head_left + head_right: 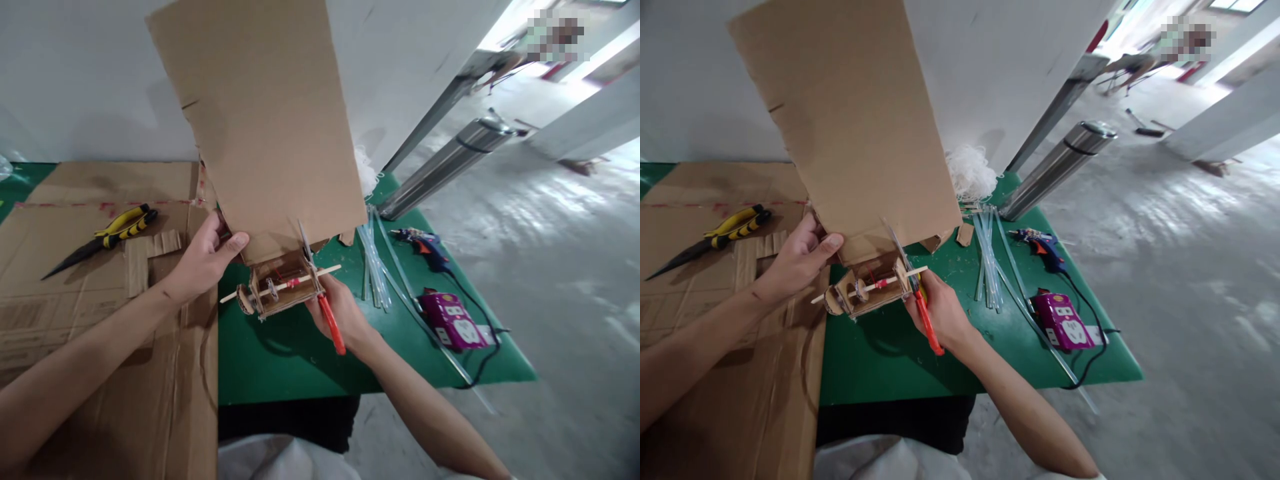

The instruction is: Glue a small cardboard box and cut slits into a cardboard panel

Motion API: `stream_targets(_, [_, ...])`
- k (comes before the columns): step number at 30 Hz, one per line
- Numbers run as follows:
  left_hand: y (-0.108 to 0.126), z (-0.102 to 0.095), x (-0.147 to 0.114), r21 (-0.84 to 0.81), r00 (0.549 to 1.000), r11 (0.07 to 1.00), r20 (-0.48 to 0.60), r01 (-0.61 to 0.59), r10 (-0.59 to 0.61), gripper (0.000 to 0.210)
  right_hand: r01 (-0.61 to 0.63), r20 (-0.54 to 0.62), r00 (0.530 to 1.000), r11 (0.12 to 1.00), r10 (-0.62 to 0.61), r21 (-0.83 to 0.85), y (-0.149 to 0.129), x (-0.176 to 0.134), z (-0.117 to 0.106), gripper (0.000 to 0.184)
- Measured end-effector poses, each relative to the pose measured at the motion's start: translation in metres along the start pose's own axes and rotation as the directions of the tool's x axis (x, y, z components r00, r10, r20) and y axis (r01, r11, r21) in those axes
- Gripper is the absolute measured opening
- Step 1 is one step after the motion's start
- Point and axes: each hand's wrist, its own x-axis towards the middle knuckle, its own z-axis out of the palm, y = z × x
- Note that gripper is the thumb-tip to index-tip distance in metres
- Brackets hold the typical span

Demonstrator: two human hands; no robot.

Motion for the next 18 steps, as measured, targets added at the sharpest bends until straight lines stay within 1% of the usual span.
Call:
stream_targets(5, [-0.0010, -0.0001, 0.0000, -0.011, 1.000, 1.000, 0.006, -0.005, 0.005, 0.049, -0.027, -0.003, 1.000, 1.000, 0.027, 0.011, -0.0022, -0.0002, -0.0009, 0.017])
stream_targets(11, [-0.0041, -0.0002, -0.0002, -0.038, 1.000, 0.999, 0.006, 0.020, -0.020, 0.047, -0.040, 0.013, 0.999, 0.999, 0.040, -0.007, -0.0022, 0.0013, -0.0012, 0.018])
stream_targets(15, [-0.0074, -0.0015, 0.0011, -0.066, 0.997, 0.995, -0.006, 0.075, -0.075, 0.049, -0.046, 0.018, 0.999, 0.999, 0.046, -0.029, -0.0019, 0.0034, -0.0021, 0.025])
stream_targets(18, [-0.0096, -0.0026, 0.0018, -0.089, 0.997, 0.993, -0.001, 0.076, -0.077, 0.049, -0.056, 0.036, 0.998, 0.998, 0.057, -0.011, -0.0016, 0.0046, -0.0036, 0.031])
